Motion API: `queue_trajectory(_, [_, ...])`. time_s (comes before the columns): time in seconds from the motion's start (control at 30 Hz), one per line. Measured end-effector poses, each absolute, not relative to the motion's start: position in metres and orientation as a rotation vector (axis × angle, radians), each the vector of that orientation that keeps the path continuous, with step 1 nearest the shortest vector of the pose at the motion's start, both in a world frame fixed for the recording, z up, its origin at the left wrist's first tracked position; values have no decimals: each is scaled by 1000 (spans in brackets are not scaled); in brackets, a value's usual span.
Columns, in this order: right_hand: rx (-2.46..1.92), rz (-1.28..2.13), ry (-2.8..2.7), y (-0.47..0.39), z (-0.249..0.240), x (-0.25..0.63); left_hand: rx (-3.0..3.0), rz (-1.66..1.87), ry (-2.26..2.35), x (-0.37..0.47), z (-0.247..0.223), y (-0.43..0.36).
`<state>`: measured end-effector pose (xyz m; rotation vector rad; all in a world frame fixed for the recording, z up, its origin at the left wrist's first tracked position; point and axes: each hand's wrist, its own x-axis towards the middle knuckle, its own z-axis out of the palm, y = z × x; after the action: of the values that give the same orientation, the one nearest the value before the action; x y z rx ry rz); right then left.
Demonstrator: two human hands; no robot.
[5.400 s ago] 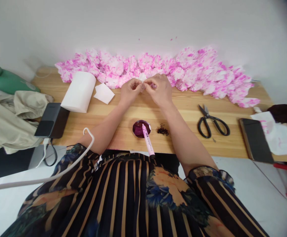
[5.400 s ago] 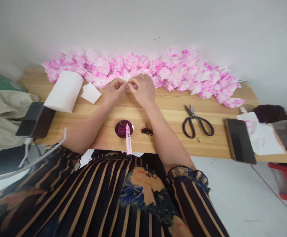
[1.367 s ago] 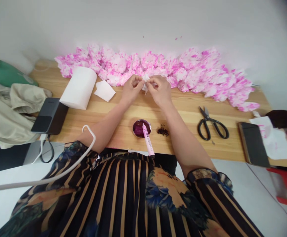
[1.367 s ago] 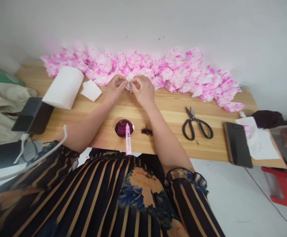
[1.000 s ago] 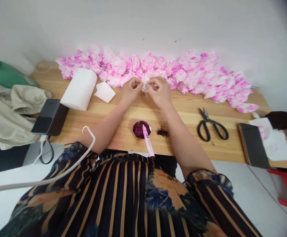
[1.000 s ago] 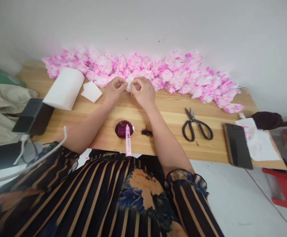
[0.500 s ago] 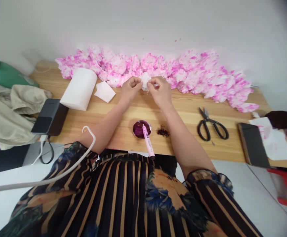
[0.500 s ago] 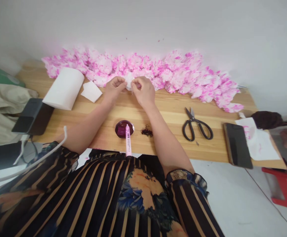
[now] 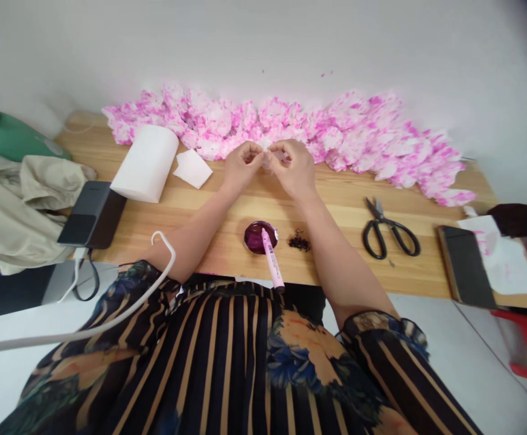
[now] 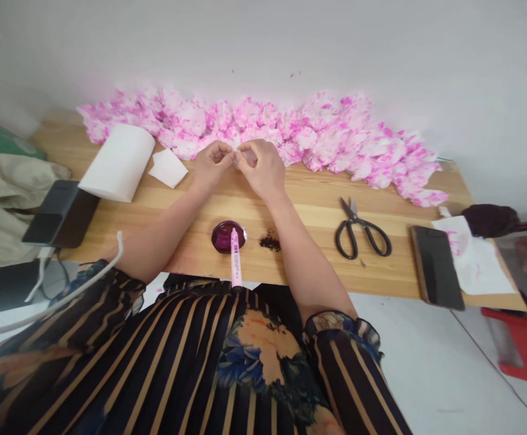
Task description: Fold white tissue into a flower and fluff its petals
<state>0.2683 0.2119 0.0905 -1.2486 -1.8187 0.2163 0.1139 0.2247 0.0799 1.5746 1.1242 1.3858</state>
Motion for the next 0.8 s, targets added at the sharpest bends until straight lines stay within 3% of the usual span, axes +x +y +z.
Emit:
queue_trajectory(0.37, [-1241, 311, -1747, 218, 87, 272, 1496, 1402, 1123, 111, 79, 228])
queue_trajectory(0.8, [-1254, 197, -1823, 217, 83, 270, 1516, 1410, 1120, 110, 74, 231])
